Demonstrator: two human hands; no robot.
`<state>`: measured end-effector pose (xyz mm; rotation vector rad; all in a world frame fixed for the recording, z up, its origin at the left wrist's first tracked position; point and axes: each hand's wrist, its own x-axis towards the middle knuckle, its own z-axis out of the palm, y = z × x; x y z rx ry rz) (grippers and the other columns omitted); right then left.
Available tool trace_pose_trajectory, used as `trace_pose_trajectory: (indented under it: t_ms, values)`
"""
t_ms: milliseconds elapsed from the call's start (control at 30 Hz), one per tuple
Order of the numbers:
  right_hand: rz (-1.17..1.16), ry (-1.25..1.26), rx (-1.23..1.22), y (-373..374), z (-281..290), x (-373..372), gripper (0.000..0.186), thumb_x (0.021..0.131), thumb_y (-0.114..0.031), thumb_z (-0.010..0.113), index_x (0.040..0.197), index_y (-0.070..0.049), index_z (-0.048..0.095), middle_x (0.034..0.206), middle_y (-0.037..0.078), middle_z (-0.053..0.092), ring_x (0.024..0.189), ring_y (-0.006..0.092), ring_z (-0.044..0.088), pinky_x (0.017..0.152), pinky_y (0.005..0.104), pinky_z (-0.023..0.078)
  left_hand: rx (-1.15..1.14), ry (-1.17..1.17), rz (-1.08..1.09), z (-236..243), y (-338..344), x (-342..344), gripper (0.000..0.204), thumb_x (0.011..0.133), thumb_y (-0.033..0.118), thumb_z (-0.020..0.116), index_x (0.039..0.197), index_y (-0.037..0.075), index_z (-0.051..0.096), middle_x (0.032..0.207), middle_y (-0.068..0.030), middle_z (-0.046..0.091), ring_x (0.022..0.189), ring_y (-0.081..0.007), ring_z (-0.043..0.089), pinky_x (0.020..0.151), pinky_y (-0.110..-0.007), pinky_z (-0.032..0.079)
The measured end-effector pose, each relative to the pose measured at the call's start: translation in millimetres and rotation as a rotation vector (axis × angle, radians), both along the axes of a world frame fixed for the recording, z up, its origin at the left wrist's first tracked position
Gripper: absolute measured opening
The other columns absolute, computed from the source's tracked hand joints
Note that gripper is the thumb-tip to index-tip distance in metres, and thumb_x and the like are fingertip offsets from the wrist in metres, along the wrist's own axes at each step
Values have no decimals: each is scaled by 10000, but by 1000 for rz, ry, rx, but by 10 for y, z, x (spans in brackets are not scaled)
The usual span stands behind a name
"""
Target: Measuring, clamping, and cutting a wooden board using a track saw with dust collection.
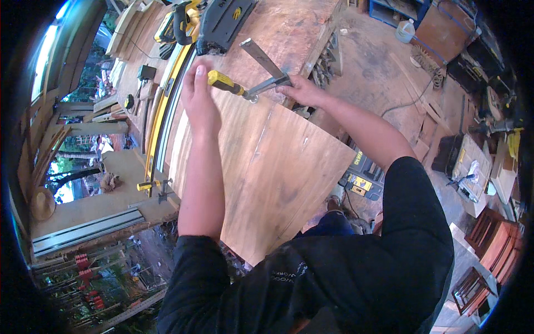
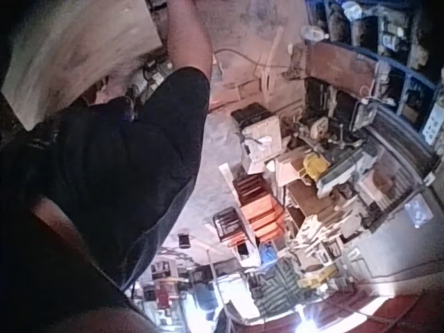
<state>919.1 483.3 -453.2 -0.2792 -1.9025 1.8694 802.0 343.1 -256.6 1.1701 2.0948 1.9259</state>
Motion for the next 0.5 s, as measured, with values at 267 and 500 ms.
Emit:
trace_pose_trajectory:
  t_ms: [267, 500]
  values:
    - [61, 22, 74, 20, -2, -21, 265, 949, -241, 562, 1088, -17, 591, 904, 17, 635, 845, 89, 517, 784, 300, 455, 117, -527, -918, -129, 208, -340, 217, 895, 262, 609, 951, 59, 558, 618, -4, 420, 616, -134, 458, 665, -332, 423]
    - [0, -4, 134, 66, -119, -101, 294, 940, -283, 569, 1074, -21, 578, 850, 72, 637, 806, 124, 531, 750, 330, 462, 104, -134, 10, -224, 189, -27, 188, 912, 151, 580, 1041, 22, 534, 783, -39, 528, 678, -120, 508, 688, -290, 467]
